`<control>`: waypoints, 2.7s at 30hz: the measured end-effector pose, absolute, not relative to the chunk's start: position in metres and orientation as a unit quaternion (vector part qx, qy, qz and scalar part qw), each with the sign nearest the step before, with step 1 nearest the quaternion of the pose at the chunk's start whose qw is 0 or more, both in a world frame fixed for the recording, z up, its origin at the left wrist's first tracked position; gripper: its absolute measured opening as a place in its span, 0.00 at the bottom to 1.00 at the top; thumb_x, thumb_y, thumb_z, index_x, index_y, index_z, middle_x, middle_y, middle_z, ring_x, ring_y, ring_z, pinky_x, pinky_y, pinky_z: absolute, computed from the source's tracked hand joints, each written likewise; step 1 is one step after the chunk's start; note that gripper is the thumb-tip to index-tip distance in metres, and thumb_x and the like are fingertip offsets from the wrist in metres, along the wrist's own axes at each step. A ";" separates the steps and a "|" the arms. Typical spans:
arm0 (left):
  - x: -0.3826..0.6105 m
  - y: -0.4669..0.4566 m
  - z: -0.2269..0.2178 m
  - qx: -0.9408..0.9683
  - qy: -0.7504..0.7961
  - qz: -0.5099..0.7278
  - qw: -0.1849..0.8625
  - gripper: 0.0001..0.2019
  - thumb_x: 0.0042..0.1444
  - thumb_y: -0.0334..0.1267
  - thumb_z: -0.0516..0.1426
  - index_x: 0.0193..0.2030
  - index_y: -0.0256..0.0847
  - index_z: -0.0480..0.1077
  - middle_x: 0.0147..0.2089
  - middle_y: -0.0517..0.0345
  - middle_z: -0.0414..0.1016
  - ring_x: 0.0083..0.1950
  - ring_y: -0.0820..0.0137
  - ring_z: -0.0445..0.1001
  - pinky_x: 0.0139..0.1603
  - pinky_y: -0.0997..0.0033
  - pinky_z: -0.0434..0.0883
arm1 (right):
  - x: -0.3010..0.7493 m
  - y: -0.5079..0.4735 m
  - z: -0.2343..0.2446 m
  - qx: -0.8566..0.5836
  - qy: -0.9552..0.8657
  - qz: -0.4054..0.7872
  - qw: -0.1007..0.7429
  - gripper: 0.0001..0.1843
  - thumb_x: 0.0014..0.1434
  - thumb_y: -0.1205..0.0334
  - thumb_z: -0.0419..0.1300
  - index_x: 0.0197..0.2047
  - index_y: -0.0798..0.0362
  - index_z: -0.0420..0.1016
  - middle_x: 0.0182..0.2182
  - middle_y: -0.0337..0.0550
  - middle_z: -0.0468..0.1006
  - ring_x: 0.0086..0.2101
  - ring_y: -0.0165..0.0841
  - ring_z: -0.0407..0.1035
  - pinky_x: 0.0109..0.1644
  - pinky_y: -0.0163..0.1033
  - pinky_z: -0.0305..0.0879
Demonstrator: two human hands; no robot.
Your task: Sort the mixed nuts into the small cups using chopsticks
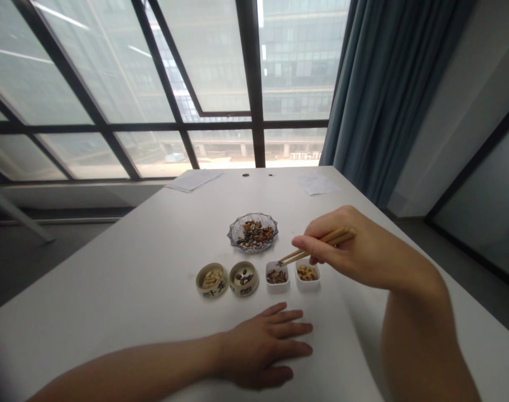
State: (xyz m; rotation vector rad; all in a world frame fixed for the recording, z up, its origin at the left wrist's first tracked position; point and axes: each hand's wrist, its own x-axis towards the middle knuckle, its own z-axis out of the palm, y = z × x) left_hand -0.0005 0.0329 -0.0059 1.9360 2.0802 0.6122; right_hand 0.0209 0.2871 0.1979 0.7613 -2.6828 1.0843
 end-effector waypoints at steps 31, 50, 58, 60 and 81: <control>0.000 0.033 -0.010 0.661 0.707 0.216 0.127 0.24 0.73 0.50 0.51 0.72 0.45 0.64 0.78 0.53 0.59 0.80 0.55 0.51 0.80 0.44 0.44 | -0.088 0.233 0.109 0.267 -0.876 0.390 0.096 0.11 0.68 0.57 0.65 0.37 0.53 0.86 0.30 0.42 0.84 0.30 0.32 0.74 0.35 0.37 0.65; 0.000 0.034 -0.011 0.661 0.708 0.213 0.126 0.25 0.73 0.49 0.51 0.72 0.45 0.64 0.78 0.51 0.59 0.80 0.54 0.51 0.80 0.43 0.43 | -0.095 0.223 0.092 0.271 -0.892 0.335 0.133 0.20 0.71 0.57 0.59 0.28 0.54 0.79 0.24 0.40 0.79 0.26 0.31 0.69 0.34 0.37 0.59; 0.000 0.034 -0.011 0.665 0.707 0.209 0.119 0.24 0.73 0.49 0.51 0.72 0.45 0.64 0.78 0.52 0.59 0.80 0.55 0.51 0.80 0.45 0.44 | -0.094 0.227 0.097 0.263 -0.892 0.341 0.134 0.19 0.71 0.57 0.59 0.28 0.54 0.80 0.25 0.41 0.80 0.27 0.31 0.70 0.35 0.37 0.61; -0.001 0.033 -0.011 0.666 0.708 0.205 0.116 0.25 0.73 0.50 0.51 0.72 0.45 0.64 0.78 0.52 0.59 0.80 0.55 0.51 0.80 0.44 0.44 | -0.095 0.225 0.095 0.261 -0.894 0.342 0.127 0.18 0.71 0.57 0.59 0.29 0.54 0.80 0.26 0.42 0.80 0.27 0.32 0.70 0.35 0.37 0.61; -0.001 0.033 -0.010 0.664 0.708 0.211 0.119 0.24 0.73 0.50 0.51 0.71 0.45 0.65 0.77 0.52 0.59 0.80 0.55 0.51 0.80 0.45 0.44 | -0.075 0.234 0.125 0.273 -0.878 0.336 0.205 0.26 0.74 0.52 0.53 0.24 0.53 0.73 0.22 0.41 0.76 0.24 0.31 0.68 0.32 0.39 0.61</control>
